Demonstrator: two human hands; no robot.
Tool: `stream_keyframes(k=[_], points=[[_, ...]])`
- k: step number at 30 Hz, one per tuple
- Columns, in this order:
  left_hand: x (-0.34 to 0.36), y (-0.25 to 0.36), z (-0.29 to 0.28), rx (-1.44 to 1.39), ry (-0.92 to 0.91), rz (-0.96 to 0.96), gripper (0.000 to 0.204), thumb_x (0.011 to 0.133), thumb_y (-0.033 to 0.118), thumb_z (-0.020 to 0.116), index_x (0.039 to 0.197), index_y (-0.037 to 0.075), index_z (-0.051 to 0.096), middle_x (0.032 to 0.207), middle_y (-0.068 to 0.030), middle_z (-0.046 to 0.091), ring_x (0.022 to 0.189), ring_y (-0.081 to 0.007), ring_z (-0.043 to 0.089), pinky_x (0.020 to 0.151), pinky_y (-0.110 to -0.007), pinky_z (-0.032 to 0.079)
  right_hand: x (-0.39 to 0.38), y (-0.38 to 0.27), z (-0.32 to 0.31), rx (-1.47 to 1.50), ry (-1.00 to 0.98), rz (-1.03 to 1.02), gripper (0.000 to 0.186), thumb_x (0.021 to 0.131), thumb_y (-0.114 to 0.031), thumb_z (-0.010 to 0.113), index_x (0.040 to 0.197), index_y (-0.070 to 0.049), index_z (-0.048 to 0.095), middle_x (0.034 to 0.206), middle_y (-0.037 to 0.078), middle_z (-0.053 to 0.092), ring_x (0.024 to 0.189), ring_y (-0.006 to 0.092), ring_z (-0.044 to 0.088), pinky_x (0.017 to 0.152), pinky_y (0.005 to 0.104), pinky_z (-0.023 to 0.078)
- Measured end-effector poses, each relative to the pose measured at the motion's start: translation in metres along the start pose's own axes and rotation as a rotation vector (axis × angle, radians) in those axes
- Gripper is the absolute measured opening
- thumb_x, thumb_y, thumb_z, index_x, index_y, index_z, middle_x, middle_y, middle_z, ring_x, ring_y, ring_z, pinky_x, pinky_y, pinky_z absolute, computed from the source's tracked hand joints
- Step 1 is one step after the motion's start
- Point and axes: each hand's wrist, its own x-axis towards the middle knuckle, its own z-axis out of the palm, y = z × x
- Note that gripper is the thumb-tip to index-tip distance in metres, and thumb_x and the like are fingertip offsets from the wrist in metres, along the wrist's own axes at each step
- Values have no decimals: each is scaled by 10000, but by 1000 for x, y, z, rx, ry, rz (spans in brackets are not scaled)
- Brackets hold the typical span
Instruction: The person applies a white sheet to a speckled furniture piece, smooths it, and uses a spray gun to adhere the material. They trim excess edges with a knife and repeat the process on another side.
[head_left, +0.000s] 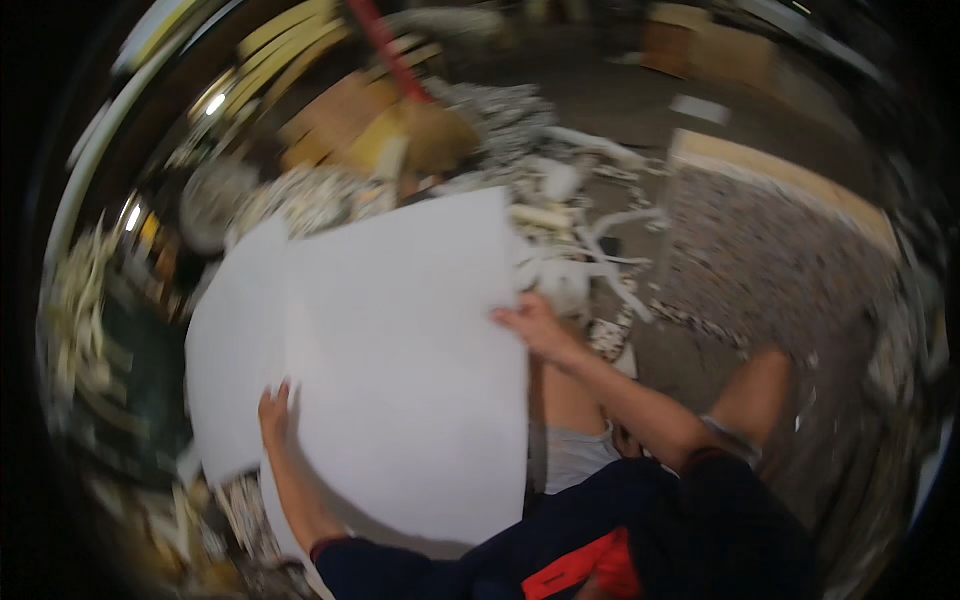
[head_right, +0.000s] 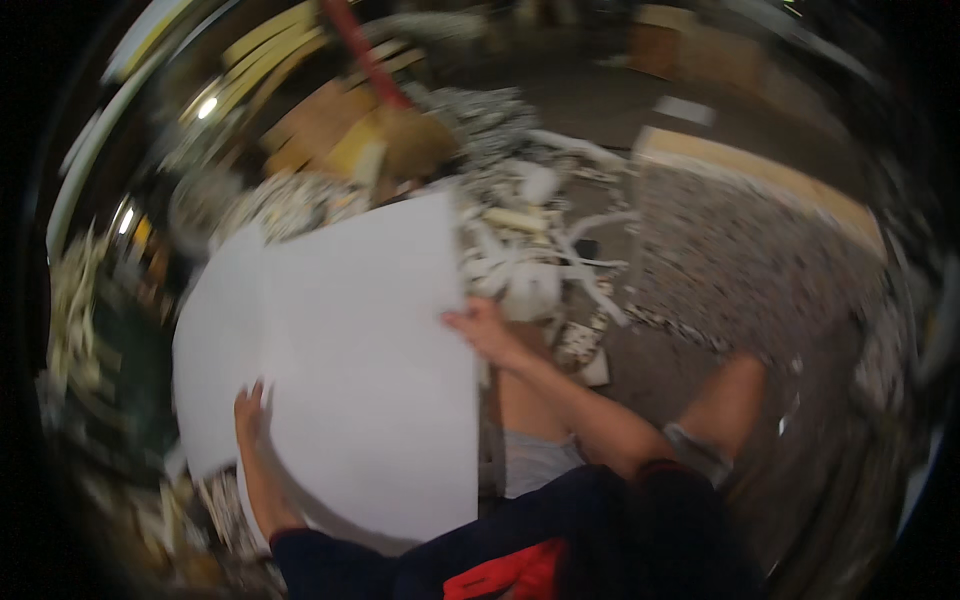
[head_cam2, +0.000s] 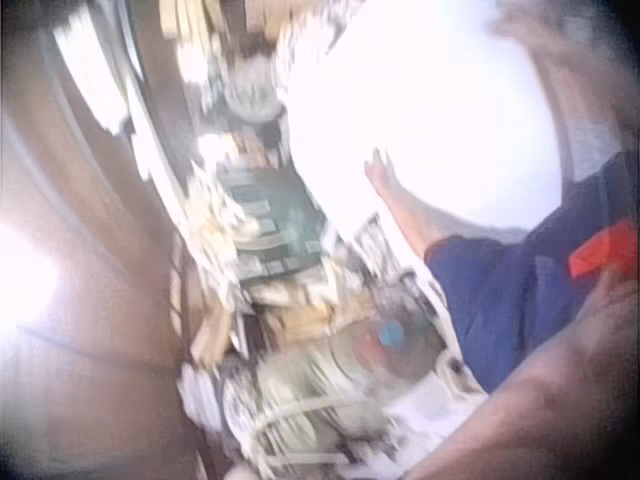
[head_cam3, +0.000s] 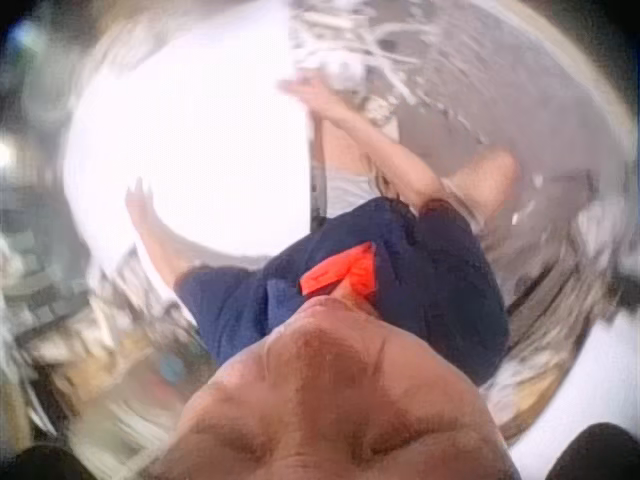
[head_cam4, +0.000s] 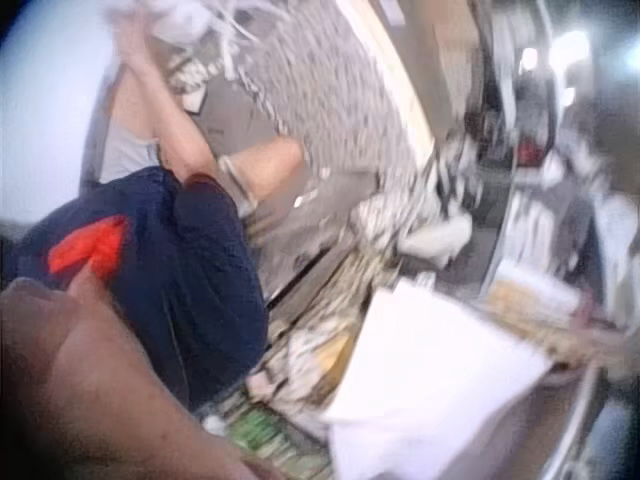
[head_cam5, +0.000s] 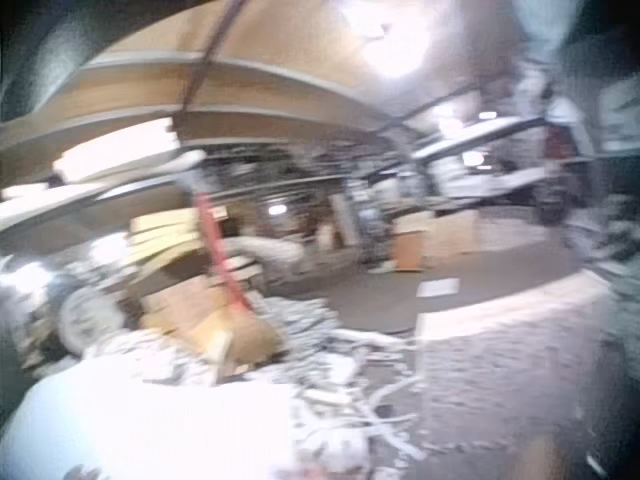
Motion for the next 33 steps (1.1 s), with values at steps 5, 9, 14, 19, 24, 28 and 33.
stream_keyframes(k=[5, 9, 14, 19, 24, 28, 33], points=[[46, 32, 32, -722, -148, 188, 533, 1037, 303, 508, 1383, -99, 460, 1316, -194, 560, 1197, -249, 532, 1035, -355, 431, -23, -81, -8, 126, -136, -304, 248, 899, -161, 683, 1064, 24, 675, 918, 40, 677, 834, 95, 591, 758, 293, 495], [71, 145, 45, -548, -69, 334, 527, 1036, 301, 512, 1379, -96, 464, 1316, -191, 560, 1195, -247, 532, 1031, -355, 433, -53, -162, -33, 301, -349, -443, 325, 901, -103, 653, 1202, 16, 627, 1102, 75, 685, 1014, 120, 606, 905, 296, 482], [49, 330, 40, -545, -42, 562, 521, 1034, 298, 516, 1374, -93, 468, 1316, -188, 561, 1192, -243, 532, 1027, -355, 434, -57, -210, -90, 391, -252, -517, 306, 927, -75, 635, 1224, -3, 621, 1073, 63, 690, 988, 115, 612, 902, 294, 486], [19, 464, 43, -552, -37, 690, 514, 1032, 296, 521, 1369, -89, 473, 1315, -185, 561, 1190, -240, 532, 1022, -354, 436, -35, -208, -166, 356, -24, -682, 209, 953, -93, 632, 1146, -14, 656, 1015, 63, 697, 930, 93, 601, 854, 273, 493], [10, 536, 47, -527, -41, 699, 507, 1030, 293, 525, 1364, -86, 477, 1315, -182, 561, 1187, -236, 531, 1018, -354, 438, -12, -206, -235, 262, 218, -787, 96, 967, -105, 621, 943, -25, 670, 779, 31, 644, 705, 73, 548, 639, 243, 457], [19, 571, 36, -486, -66, 625, 501, 1029, 291, 529, 1360, -83, 481, 1314, -179, 561, 1185, -233, 531, 1014, -354, 440, 10, -226, -251, 294, 319, -752, 149, 972, -148, 624, 874, -36, 642, 661, 1, 555, 600, 62, 484, 533, 232, 392], [36, 602, 13, -461, -114, 535, 495, 1027, 288, 533, 1355, -79, 486, 1314, -176, 561, 1183, -230, 531, 1010, -354, 442, 9, -246, -260, 350, 355, -527, 107, 960, -87, 613, 1015, 2, 634, 790, 22, 613, 709, 71, 529, 616, 236, 435]])
